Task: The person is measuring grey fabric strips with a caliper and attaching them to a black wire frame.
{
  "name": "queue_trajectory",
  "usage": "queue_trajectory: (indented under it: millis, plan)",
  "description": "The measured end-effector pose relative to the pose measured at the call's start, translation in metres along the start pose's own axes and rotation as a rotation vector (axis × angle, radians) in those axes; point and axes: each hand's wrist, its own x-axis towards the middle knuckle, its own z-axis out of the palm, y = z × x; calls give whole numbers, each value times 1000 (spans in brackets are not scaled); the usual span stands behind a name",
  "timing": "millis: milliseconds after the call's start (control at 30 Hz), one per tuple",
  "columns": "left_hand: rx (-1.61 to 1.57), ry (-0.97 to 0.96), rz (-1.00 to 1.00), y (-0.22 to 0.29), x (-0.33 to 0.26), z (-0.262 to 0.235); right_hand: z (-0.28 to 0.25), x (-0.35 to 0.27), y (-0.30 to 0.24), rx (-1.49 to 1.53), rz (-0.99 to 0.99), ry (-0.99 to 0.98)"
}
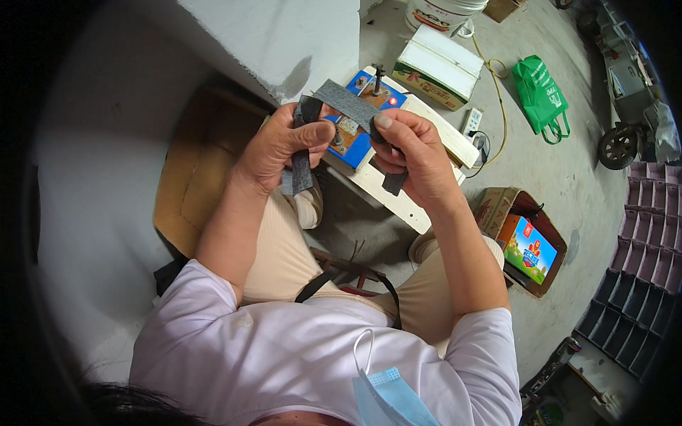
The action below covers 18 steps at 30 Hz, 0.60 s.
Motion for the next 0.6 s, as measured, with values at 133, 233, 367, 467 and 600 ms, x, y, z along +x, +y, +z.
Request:
queue_trajectory:
  millis: [133,233,367,467,600]
  plan:
    - [-154,133,76,-9,8,-1,9,3,7,-161,3,79]
    - [-155,309,131,-4,13,-2,13,1,-3,-453,-71,146]
    - [-225,398,73,-9,23,-22,8,8,0,-891,-381,186]
    - [-269,480,4,-13,30,-32,7,7,-8,-1202,-555,192]
    - [-370,488,-92,-29,42,-52,4,11,-7,-1318,-695,206]
